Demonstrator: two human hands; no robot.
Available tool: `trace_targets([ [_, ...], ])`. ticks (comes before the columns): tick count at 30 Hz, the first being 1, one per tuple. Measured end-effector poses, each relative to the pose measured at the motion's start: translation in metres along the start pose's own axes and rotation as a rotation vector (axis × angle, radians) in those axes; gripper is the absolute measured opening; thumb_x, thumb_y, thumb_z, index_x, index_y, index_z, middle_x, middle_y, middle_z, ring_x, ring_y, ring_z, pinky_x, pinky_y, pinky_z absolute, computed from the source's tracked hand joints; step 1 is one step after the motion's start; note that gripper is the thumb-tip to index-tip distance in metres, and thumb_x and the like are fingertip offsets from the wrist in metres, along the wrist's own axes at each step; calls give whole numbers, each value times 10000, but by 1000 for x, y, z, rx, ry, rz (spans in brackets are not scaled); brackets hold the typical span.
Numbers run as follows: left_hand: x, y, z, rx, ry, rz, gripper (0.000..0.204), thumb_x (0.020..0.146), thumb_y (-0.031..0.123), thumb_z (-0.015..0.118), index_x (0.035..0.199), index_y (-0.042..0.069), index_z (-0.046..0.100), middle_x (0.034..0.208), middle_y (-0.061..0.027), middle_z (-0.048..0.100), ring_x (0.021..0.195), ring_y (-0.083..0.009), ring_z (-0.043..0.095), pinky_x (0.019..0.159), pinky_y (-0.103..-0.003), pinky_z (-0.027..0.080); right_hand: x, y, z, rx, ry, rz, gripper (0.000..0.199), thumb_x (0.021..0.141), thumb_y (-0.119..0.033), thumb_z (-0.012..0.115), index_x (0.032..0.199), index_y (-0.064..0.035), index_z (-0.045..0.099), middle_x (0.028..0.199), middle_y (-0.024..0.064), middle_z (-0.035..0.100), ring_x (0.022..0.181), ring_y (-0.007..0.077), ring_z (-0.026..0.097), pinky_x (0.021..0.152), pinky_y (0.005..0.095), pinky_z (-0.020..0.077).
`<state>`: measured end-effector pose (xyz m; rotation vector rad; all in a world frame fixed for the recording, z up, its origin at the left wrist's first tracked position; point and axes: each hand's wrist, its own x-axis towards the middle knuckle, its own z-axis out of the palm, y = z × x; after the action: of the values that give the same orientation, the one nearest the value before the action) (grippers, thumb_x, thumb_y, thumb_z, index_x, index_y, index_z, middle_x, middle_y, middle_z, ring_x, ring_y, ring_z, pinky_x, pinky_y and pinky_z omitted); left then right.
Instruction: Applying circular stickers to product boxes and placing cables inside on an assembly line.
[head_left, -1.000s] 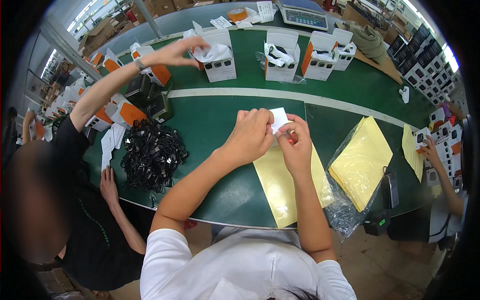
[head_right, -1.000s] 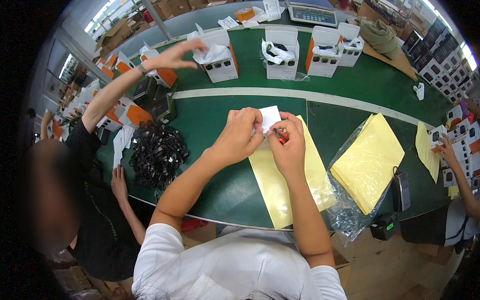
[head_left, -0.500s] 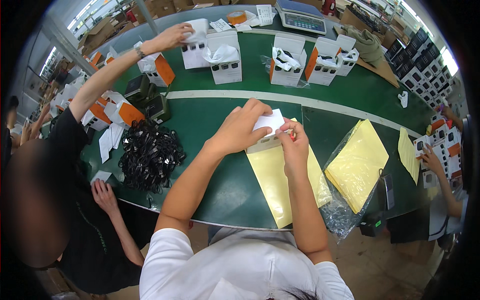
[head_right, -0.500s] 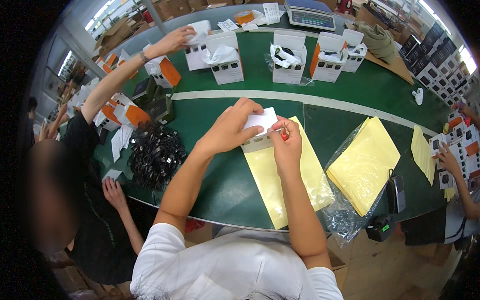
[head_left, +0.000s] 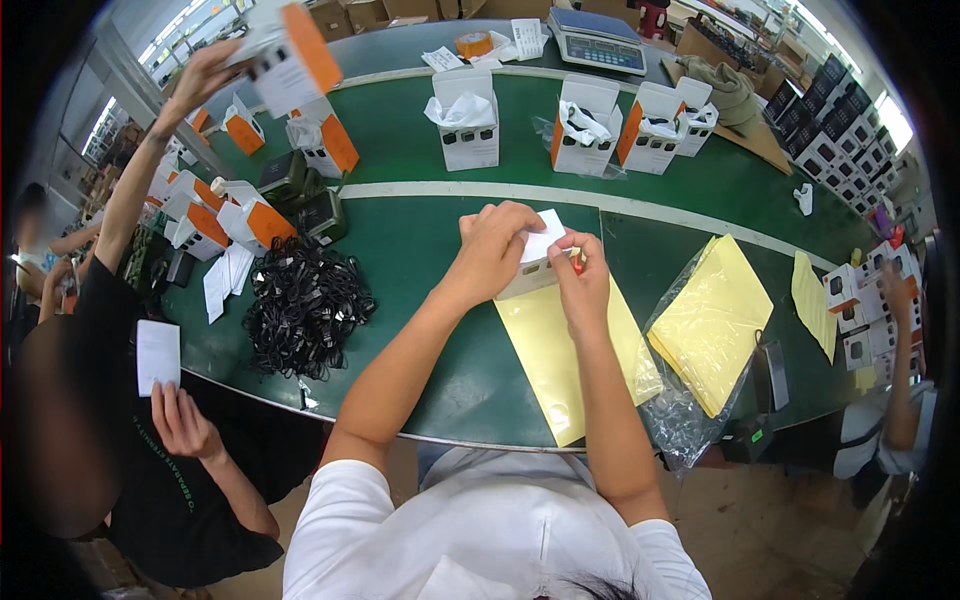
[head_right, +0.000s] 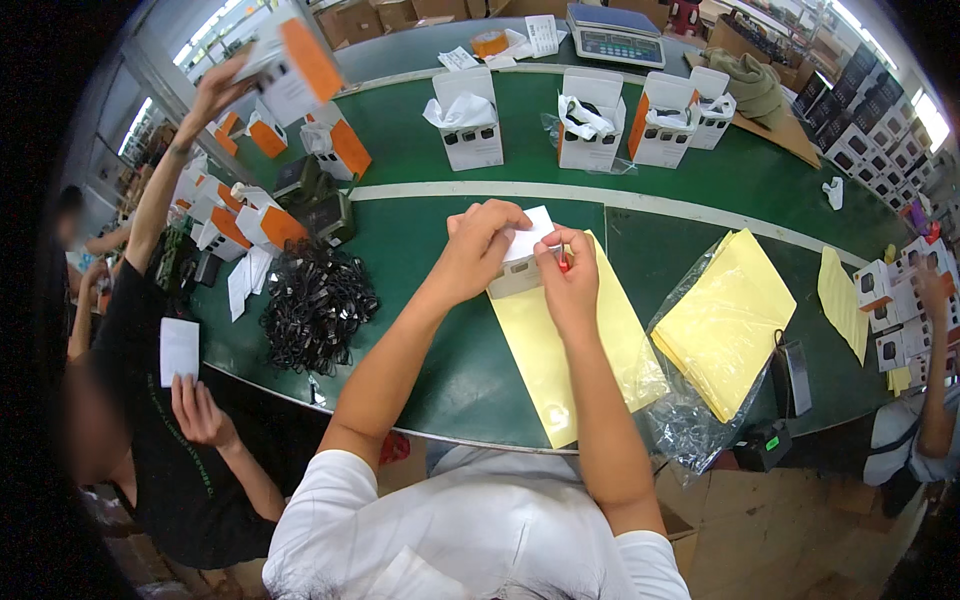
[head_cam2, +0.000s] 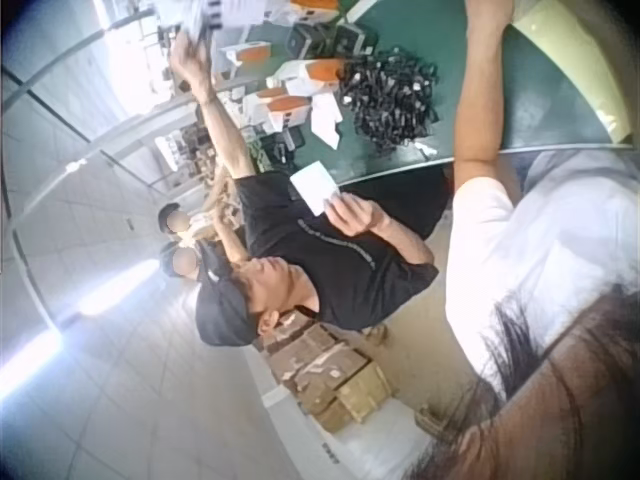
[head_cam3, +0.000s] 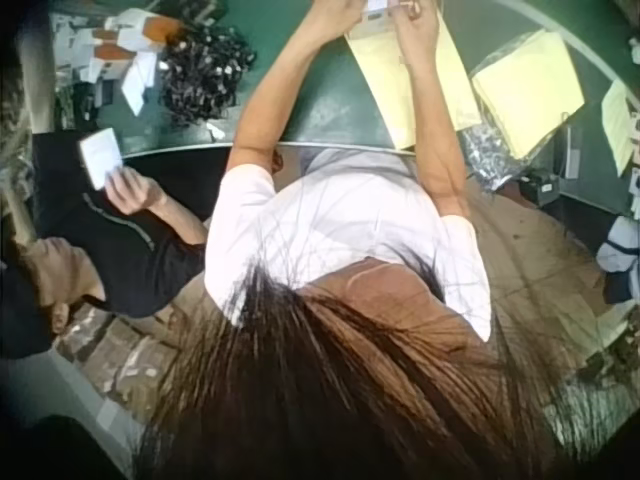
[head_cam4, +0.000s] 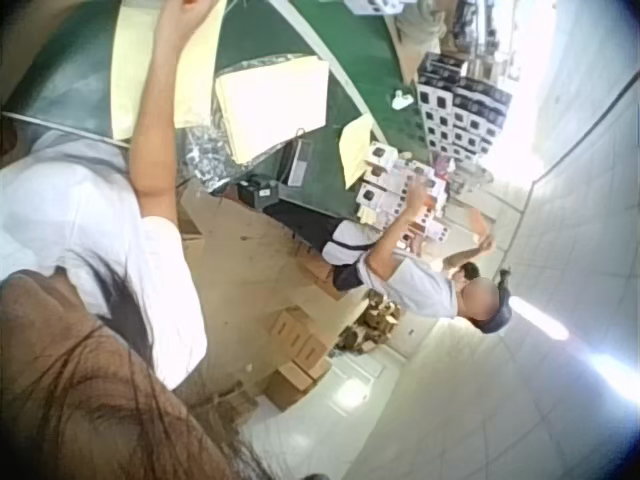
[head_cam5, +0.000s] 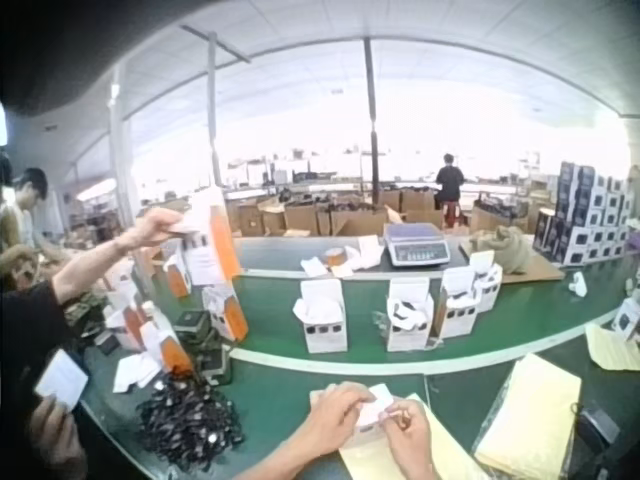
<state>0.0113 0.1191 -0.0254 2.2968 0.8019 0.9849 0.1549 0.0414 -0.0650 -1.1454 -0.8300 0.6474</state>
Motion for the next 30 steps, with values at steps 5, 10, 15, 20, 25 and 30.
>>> trace_targets([
  [5,-10,4,-17,-5,-69,126,146,898,148,688,1041,118,694,1183,-11,675,1055,-246,563,978,-401,330,5,-3,-24,-319,-269,-217,263,856,57,716,1085,-63,668,1264,76,606,806,75,550,667,226,460],
  [10,-20,-12,-5,172,26,350,164,843,186,768,978,120,703,1236,-1,677,1078,-235,563,1005,-406,353,1,-3,-20,-363,-232,-312,271,855,88,689,1086,-53,678,1266,89,606,785,71,546,657,220,454],
  [15,-25,-6,9,166,213,308,174,811,193,794,909,113,675,1239,17,673,1041,-234,556,966,-420,366,-5,-11,-20,-340,-235,-234,297,855,109,649,1106,-47,679,1280,95,604,811,70,560,680,218,464],
  [20,-25,-6,15,272,236,316,198,800,218,808,889,114,665,1198,24,687,1009,-239,547,962,-422,354,-4,-24,-30,-322,-360,-160,381,868,87,614,1211,-67,678,1301,94,597,958,120,627,773,228,513],
  [25,-22,-20,1,109,147,341,148,831,206,793,930,125,719,1197,26,726,966,-217,556,966,-398,370,-12,-51,-40,-449,-372,-97,354,902,-7,633,1252,-53,658,1293,117,567,1052,192,619,876,274,513],
  [30,-22,-30,-5,135,135,400,179,840,175,778,1006,120,741,1236,14,729,977,-222,583,960,-378,397,-47,-95,-60,-466,-378,-88,330,1014,-165,607,1293,12,610,1210,124,472,1037,189,526,909,281,455],
])
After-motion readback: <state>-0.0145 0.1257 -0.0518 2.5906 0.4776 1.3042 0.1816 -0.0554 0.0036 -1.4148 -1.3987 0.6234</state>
